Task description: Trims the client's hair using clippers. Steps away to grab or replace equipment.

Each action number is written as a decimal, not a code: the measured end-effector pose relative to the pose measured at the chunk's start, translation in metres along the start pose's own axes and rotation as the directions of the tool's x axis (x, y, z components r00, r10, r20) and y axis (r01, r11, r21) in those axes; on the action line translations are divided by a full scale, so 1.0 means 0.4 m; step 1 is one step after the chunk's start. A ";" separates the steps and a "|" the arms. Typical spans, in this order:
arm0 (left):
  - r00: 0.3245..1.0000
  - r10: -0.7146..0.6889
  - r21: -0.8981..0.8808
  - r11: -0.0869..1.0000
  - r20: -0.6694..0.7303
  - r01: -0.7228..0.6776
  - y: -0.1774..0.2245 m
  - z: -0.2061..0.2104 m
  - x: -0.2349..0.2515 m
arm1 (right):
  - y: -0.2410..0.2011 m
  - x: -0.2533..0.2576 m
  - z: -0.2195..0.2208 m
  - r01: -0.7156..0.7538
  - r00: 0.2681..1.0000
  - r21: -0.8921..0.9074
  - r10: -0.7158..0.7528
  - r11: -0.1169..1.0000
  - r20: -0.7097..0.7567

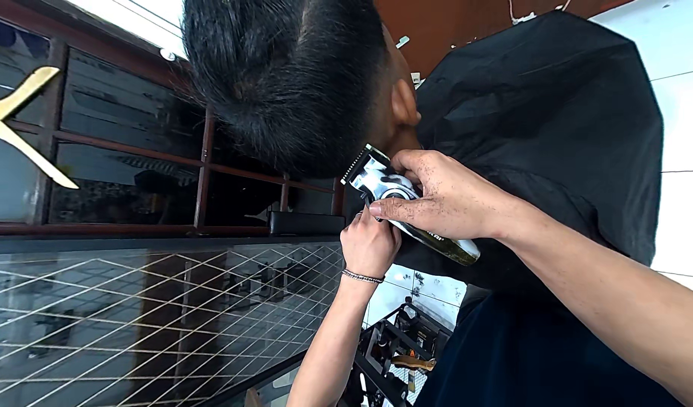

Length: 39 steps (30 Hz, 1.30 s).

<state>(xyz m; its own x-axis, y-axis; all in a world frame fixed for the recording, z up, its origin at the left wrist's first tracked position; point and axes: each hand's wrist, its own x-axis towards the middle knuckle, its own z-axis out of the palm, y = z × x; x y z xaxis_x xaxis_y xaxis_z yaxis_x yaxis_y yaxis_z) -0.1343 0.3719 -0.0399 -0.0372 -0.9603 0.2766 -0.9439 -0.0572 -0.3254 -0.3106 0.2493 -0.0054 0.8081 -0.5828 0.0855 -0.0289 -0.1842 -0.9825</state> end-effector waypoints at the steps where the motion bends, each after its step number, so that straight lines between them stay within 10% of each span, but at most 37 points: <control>1: 1.000 -0.001 -0.004 1.000 -0.004 0.001 0.000 0.002 0.000 | -0.001 -0.001 0.000 0.009 1.000 -0.017 -0.009 1.000 0.001; 39: 0.999 -0.038 -0.014 0.999 0.037 0.039 0.000 -0.001 0.007 | -0.002 0.001 -0.022 -0.044 0.998 -0.017 0.045 0.999 0.048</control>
<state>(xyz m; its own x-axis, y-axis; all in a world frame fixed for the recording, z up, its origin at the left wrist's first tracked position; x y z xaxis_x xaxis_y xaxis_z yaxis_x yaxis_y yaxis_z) -0.1347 0.3693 -0.0387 0.0110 -0.9669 0.2551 -0.9492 -0.0903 -0.3014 -0.3155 0.2424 -0.0033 0.8334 -0.5516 0.0332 -0.0748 -0.1721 -0.9822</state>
